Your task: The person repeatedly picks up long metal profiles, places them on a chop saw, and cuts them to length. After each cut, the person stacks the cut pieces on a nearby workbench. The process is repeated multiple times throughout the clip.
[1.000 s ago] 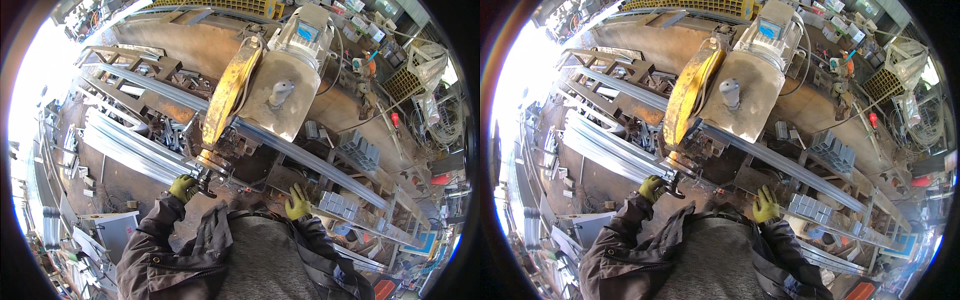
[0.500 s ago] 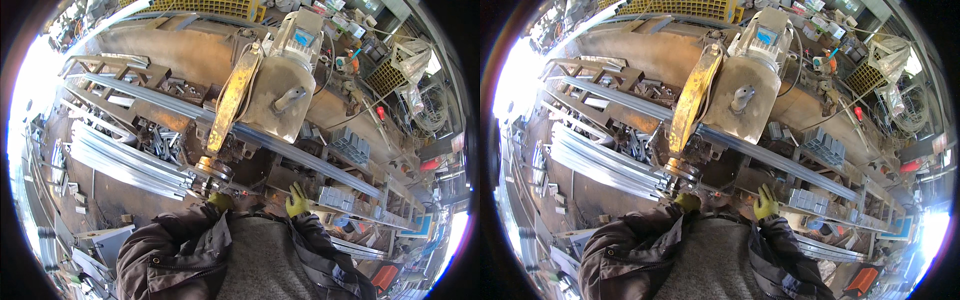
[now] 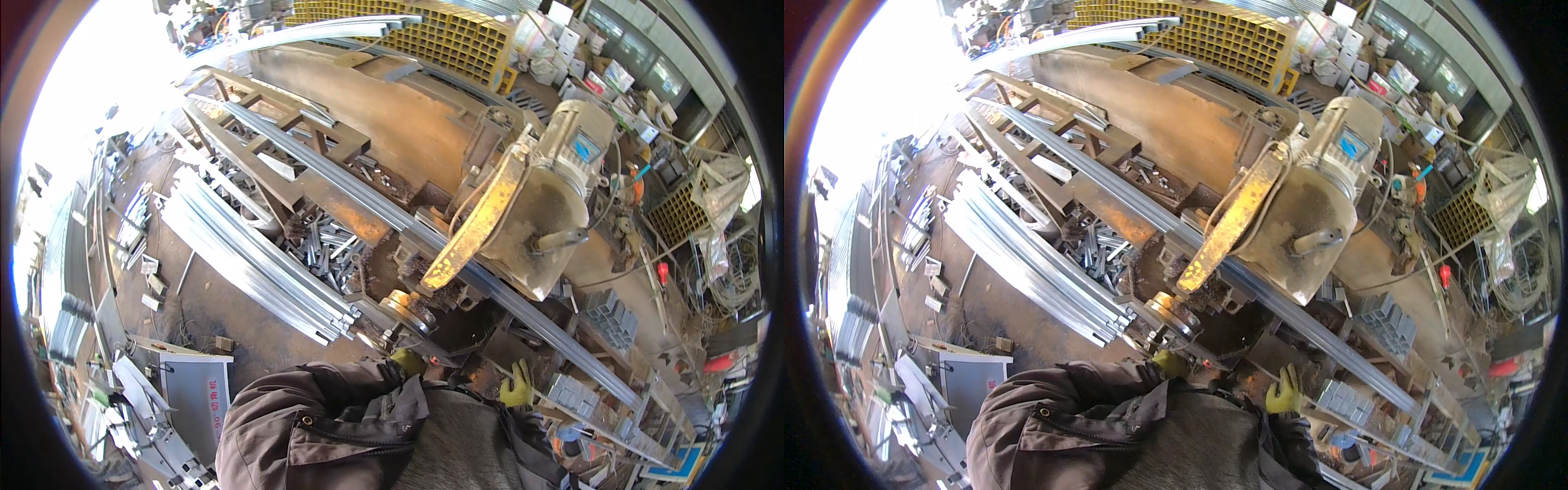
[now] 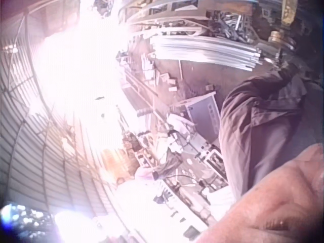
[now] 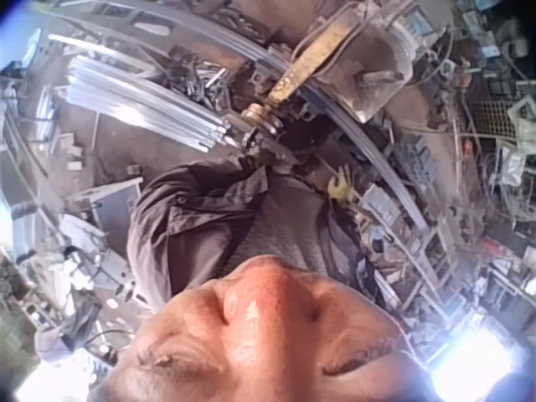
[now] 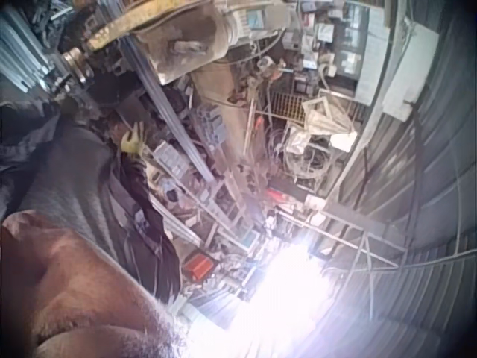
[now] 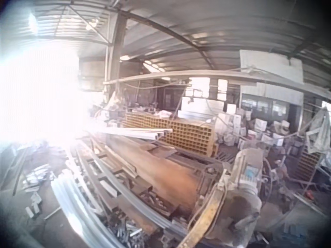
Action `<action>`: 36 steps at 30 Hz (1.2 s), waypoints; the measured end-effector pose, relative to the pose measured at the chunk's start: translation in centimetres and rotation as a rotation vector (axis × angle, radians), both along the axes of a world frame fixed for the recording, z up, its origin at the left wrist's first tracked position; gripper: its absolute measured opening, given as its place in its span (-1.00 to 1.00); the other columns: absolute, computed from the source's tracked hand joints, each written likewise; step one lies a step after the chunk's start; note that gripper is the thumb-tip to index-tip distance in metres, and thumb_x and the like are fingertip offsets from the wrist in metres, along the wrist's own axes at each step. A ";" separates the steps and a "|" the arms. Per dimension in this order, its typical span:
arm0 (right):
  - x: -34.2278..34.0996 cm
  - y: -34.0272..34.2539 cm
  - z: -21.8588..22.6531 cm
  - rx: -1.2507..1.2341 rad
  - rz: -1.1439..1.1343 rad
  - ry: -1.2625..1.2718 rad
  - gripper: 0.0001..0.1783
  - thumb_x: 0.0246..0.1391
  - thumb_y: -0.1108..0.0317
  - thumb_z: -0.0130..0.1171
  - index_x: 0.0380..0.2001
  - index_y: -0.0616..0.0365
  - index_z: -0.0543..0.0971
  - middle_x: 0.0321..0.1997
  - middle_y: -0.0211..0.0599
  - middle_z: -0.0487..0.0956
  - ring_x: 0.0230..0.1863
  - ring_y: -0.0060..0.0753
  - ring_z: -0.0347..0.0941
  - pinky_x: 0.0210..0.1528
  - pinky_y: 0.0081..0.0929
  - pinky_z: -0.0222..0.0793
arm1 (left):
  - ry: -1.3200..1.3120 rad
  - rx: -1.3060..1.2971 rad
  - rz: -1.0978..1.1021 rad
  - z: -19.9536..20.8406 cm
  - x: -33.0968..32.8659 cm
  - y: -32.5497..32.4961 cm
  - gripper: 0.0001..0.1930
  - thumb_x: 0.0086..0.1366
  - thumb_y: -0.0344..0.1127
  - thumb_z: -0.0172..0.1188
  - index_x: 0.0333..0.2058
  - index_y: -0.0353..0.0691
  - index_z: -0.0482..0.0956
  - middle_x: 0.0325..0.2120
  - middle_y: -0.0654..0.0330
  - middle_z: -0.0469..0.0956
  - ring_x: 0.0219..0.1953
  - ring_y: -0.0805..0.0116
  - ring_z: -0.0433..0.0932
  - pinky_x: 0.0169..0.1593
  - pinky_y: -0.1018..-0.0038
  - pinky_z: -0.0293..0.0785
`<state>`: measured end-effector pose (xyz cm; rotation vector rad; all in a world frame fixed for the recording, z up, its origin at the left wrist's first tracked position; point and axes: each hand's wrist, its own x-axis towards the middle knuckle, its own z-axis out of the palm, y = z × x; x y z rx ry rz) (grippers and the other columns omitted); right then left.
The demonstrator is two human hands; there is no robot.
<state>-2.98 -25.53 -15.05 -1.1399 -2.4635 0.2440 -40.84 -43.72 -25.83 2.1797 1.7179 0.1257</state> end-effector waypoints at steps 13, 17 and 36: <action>-0.2 -0.4 0.2 -0.051 -0.057 0.011 -0.40 0.17 0.38 0.40 0.28 0.38 0.77 0.53 0.32 0.66 0.53 0.51 0.58 0.63 0.18 0.50 | 0.002 0.055 0.073 -1.6 0.8 0.5 -0.79 0.41 -0.11 0.36 -0.20 0.02 0.94 -0.27 0.17 0.90 -0.25 0.00 0.92 -0.41 -0.02 0.67; 0.3 0.1 -0.3 -0.080 -0.031 0.019 -0.42 0.16 0.39 0.39 0.25 0.37 0.79 0.52 0.35 0.66 0.53 0.51 0.59 0.62 0.18 0.52 | 0.028 0.073 0.114 -0.9 1.0 0.7 -0.79 0.40 -0.12 0.37 -0.21 0.01 0.94 -0.28 0.16 0.91 -0.25 0.00 0.92 -0.41 -0.02 0.67; 3.0 0.8 -2.5 0.038 0.124 0.026 -0.31 0.16 0.20 0.34 0.31 0.35 0.75 0.59 0.31 0.60 0.52 0.68 0.53 0.59 0.38 0.50 | -0.168 0.441 0.415 14.9 -1.9 -5.6 -0.54 0.52 -0.02 0.41 0.28 -0.04 0.76 0.20 -0.03 0.81 0.20 -0.14 0.82 0.20 -0.10 0.75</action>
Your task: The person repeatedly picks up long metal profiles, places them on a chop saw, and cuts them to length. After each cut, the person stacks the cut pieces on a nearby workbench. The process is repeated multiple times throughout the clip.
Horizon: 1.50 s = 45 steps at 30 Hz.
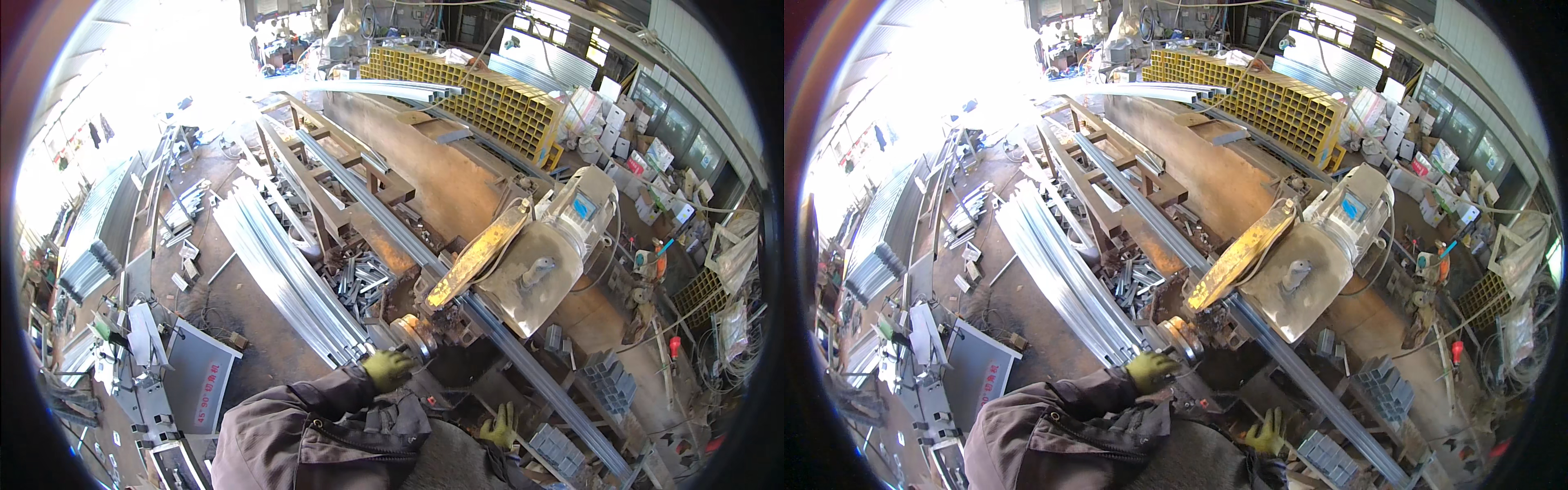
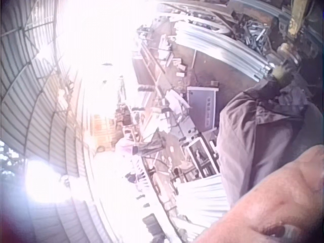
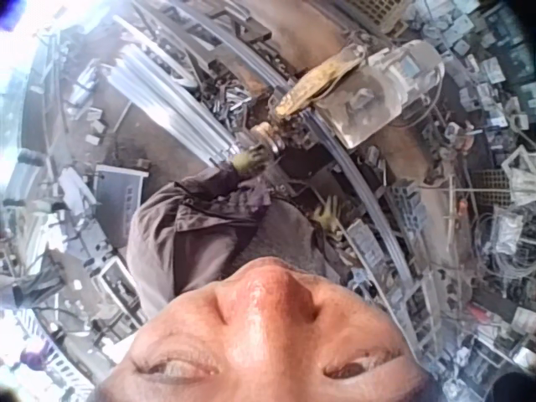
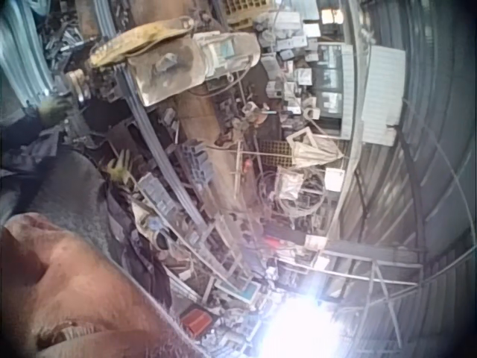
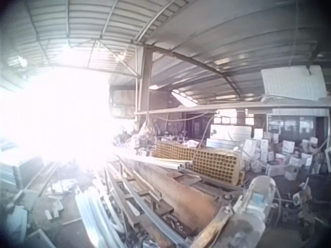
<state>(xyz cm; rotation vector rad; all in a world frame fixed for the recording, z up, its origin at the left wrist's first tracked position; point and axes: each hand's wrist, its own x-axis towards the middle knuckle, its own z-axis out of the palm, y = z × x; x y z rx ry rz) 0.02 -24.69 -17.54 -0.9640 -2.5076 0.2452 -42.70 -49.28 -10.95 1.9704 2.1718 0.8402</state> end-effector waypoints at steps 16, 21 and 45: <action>0.0 0.0 0.3 -0.057 -0.003 -0.016 -0.24 0.15 0.20 0.36 0.40 0.34 0.71 0.65 0.31 0.54 0.61 0.60 0.45 0.64 0.30 0.47 | -0.047 0.046 0.236 -1.4 -4.2 -2.0 -0.66 0.47 -0.02 0.47 0.06 -0.05 0.89 -0.07 0.07 0.89 -0.03 -0.13 0.86 0.05 -0.06 0.76; 0.2 0.0 -0.1 -0.093 -0.018 -0.033 -0.21 0.16 0.16 0.35 0.42 0.36 0.69 0.67 0.33 0.51 0.62 0.68 0.42 0.66 0.37 0.43 | -0.007 0.109 0.230 -0.8 -3.9 -1.9 -0.67 0.48 -0.01 0.45 0.09 0.04 0.88 -0.19 0.10 0.86 -0.15 -0.10 0.84 -0.06 -0.06 0.71; -0.9 -1.1 1.3 0.006 -0.061 -0.019 -0.30 0.19 0.32 0.33 0.40 0.36 0.70 0.65 0.28 0.56 0.61 0.61 0.46 0.66 0.32 0.42 | -0.056 0.221 0.247 -1.2 -4.1 -1.3 -0.59 0.36 -0.06 0.56 0.15 0.06 0.88 -0.17 0.25 0.85 -0.08 0.04 0.82 0.02 0.06 0.66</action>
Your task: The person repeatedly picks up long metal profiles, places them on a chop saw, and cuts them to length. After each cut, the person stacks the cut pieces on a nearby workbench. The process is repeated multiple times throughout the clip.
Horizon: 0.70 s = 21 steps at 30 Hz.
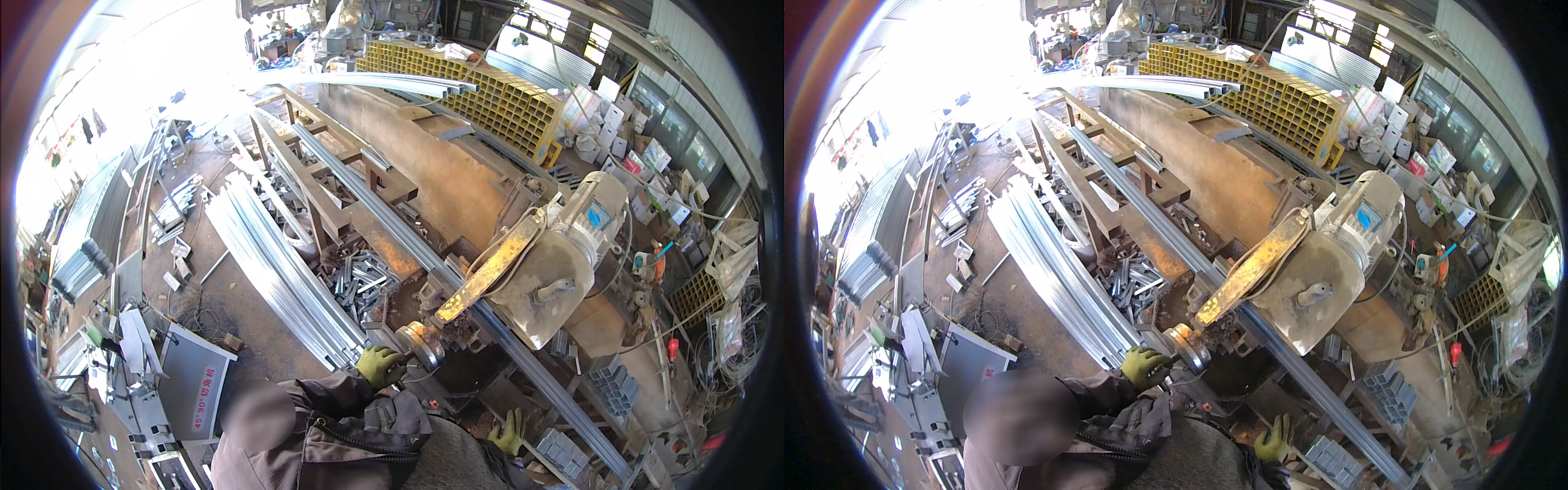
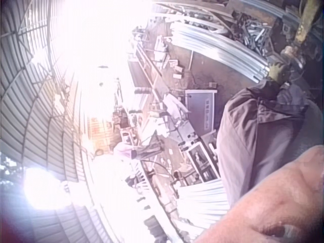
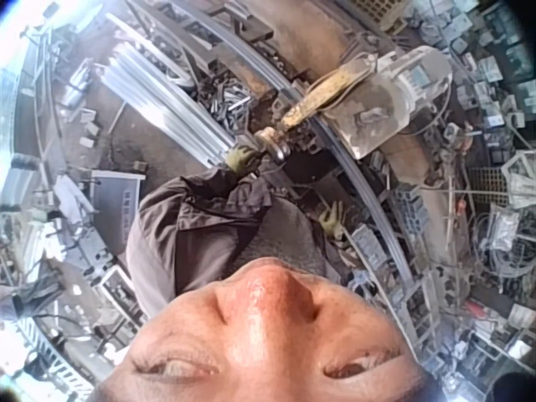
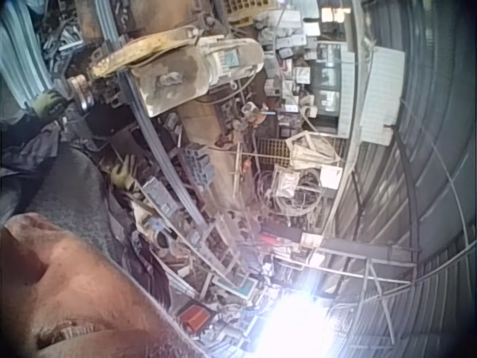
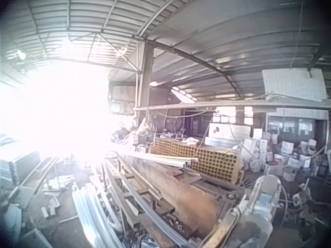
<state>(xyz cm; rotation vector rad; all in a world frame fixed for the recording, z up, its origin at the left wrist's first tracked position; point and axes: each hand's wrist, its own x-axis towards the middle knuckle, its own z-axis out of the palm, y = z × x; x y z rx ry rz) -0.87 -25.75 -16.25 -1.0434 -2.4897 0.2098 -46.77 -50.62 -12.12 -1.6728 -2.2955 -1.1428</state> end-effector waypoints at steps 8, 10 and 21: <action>-0.1 0.1 0.0 -0.113 -0.045 -0.018 -0.29 0.18 0.33 0.31 0.41 0.37 0.69 0.66 0.30 0.54 0.64 0.66 0.41 0.68 0.38 0.37 | -0.006 -0.007 -0.006 0.2 0.0 0.0 -0.58 0.38 -0.06 0.54 0.18 0.07 0.87 -0.16 0.24 0.86 -0.07 0.03 0.82 0.03 0.07 0.66; -0.2 0.0 0.1 -0.056 -0.015 0.014 -0.29 0.19 0.34 0.31 0.40 0.39 0.69 0.65 0.31 0.55 0.64 0.67 0.41 0.69 0.38 0.36 | -0.001 -0.006 -0.002 0.1 0.0 0.0 -0.59 0.37 -0.06 0.54 0.17 0.07 0.87 -0.17 0.24 0.86 -0.07 0.03 0.83 0.03 0.07 0.66; -0.5 -0.3 0.6 -0.014 0.000 0.053 -0.34 0.19 0.39 0.31 0.36 0.41 0.71 0.59 0.36 0.59 0.62 0.71 0.43 0.69 0.41 0.36 | -0.005 0.009 -0.002 -0.3 0.0 0.0 -0.62 0.35 -0.05 0.57 0.10 0.04 0.87 -0.17 0.23 0.86 -0.07 0.01 0.83 0.04 0.04 0.67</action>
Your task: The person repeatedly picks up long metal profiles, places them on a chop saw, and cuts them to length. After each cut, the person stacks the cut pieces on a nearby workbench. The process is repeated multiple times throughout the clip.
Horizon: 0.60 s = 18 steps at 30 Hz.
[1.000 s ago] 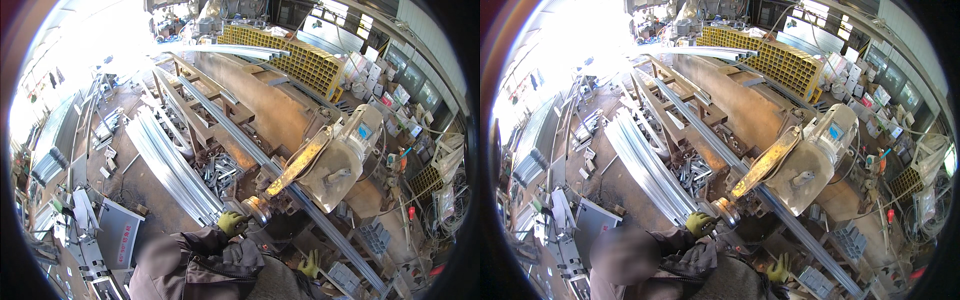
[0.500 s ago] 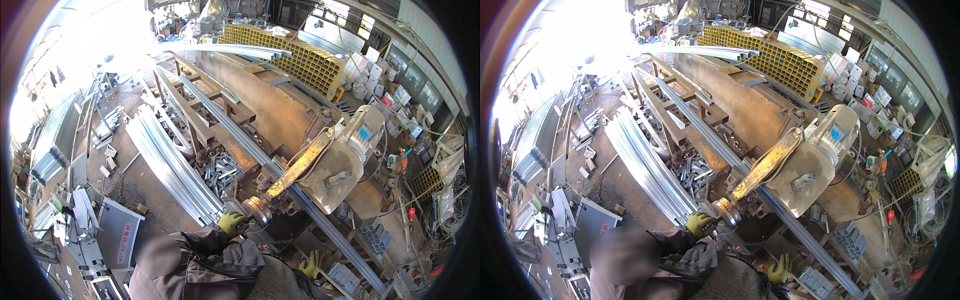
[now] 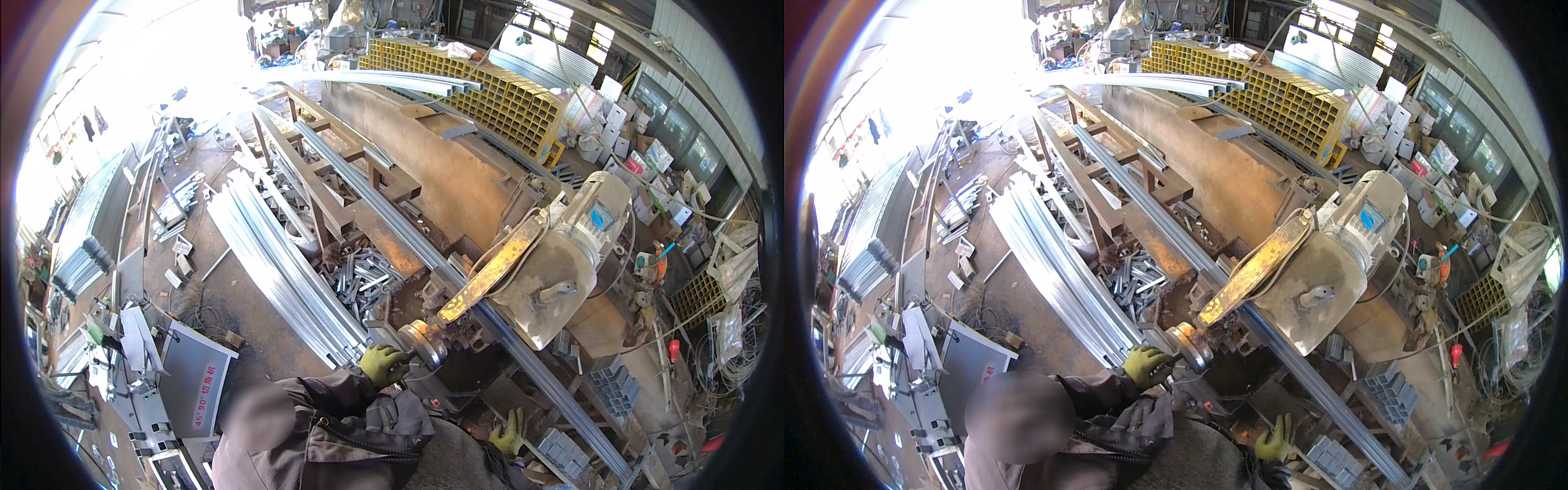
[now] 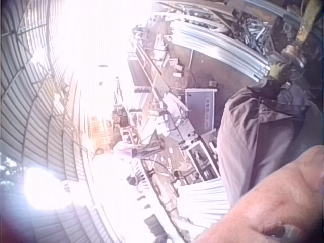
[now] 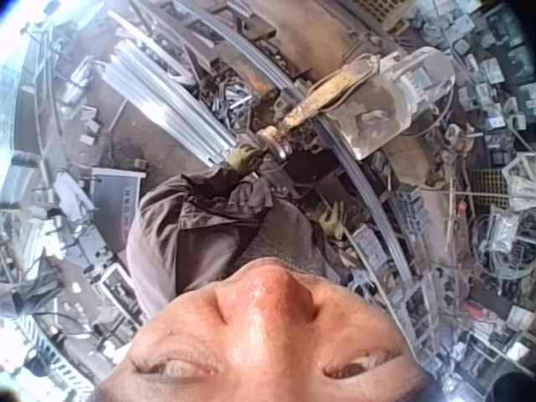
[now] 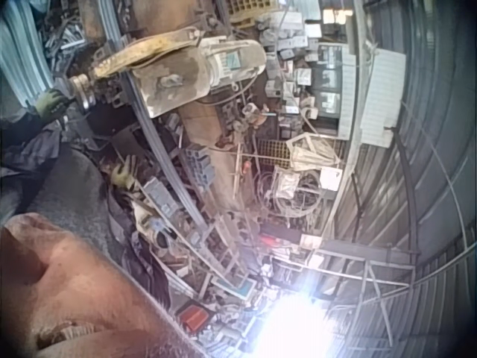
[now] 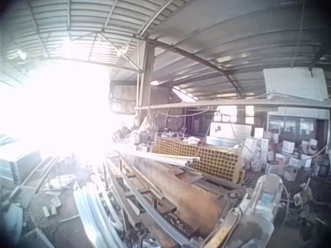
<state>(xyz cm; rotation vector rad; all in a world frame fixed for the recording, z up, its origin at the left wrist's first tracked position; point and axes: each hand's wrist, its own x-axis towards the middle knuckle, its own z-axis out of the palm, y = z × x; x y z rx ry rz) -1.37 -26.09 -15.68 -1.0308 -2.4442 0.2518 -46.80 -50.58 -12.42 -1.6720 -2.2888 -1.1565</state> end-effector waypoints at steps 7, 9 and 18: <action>0.1 -0.1 -0.1 -0.003 -0.011 0.004 -0.33 0.18 0.41 0.29 0.37 0.40 0.71 0.60 0.34 0.59 0.62 0.70 0.44 0.68 0.41 0.37 | 0.003 0.005 0.014 0.5 0.1 0.0 -0.60 0.35 -0.02 0.58 0.11 0.05 0.87 -0.17 0.21 0.86 -0.04 -0.01 0.83 0.05 0.02 0.69; 0.1 0.0 -0.1 -0.006 -0.011 0.003 -0.33 0.18 0.41 0.29 0.37 0.40 0.71 0.60 0.33 0.59 0.62 0.69 0.43 0.68 0.40 0.37 | -0.009 0.006 0.008 0.8 0.3 -0.1 -0.62 0.36 -0.06 0.58 0.10 0.01 0.88 -0.15 0.17 0.86 -0.02 -0.04 0.83 0.05 0.00 0.69; -0.1 -0.2 0.3 0.003 -0.015 0.009 -0.34 0.19 0.40 0.30 0.37 0.36 0.72 0.60 0.31 0.59 0.59 0.63 0.48 0.64 0.33 0.44 | -0.021 -0.006 -0.004 0.3 0.2 0.0 -0.65 0.35 -0.13 0.58 0.08 -0.01 0.88 -0.13 0.15 0.86 0.00 -0.05 0.83 0.05 0.00 0.69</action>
